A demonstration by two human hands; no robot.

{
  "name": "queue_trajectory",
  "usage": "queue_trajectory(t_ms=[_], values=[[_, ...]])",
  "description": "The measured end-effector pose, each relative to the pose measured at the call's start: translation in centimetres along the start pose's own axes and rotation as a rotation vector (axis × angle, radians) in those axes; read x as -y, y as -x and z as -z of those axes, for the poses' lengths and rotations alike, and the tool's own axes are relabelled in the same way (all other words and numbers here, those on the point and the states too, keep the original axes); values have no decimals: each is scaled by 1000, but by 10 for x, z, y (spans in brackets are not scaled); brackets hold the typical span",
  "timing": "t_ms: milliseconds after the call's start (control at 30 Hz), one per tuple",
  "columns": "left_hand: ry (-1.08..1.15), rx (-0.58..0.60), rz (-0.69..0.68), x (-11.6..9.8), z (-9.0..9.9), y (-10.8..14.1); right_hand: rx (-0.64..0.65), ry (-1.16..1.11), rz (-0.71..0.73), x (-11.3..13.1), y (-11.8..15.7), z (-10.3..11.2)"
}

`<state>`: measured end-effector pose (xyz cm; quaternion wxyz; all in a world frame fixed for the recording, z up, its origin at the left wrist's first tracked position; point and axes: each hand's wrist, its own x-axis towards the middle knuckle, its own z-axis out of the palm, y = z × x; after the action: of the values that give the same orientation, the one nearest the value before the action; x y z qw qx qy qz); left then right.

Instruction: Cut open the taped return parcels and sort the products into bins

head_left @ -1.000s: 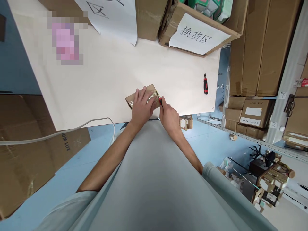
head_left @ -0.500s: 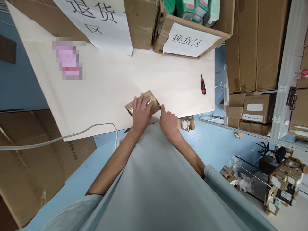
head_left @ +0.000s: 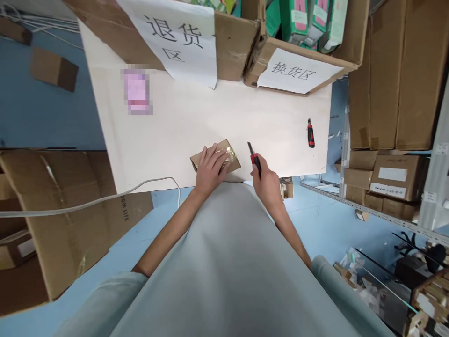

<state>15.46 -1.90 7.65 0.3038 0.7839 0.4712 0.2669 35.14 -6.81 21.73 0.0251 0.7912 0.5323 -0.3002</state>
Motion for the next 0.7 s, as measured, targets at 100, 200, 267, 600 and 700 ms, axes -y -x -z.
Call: queue_trajectory(t_ms=[100, 200, 267, 600, 700], values=[[-35, -28, 56, 17, 13, 30, 27, -254, 36, -28, -47, -32], [-72, -91, 139, 36, 26, 58, 125, -335, -3, -42, -93, -72], [-86, -156, 200, 46, 33, 72, 186, -393, 6, -42, -112, -95], [-18, -407, 338, 23, 40, 82, 176, -680, 19, -33, -111, -129], [93, -407, 376, 15, 35, 69, 95, -615, 5, -46, -97, -115]])
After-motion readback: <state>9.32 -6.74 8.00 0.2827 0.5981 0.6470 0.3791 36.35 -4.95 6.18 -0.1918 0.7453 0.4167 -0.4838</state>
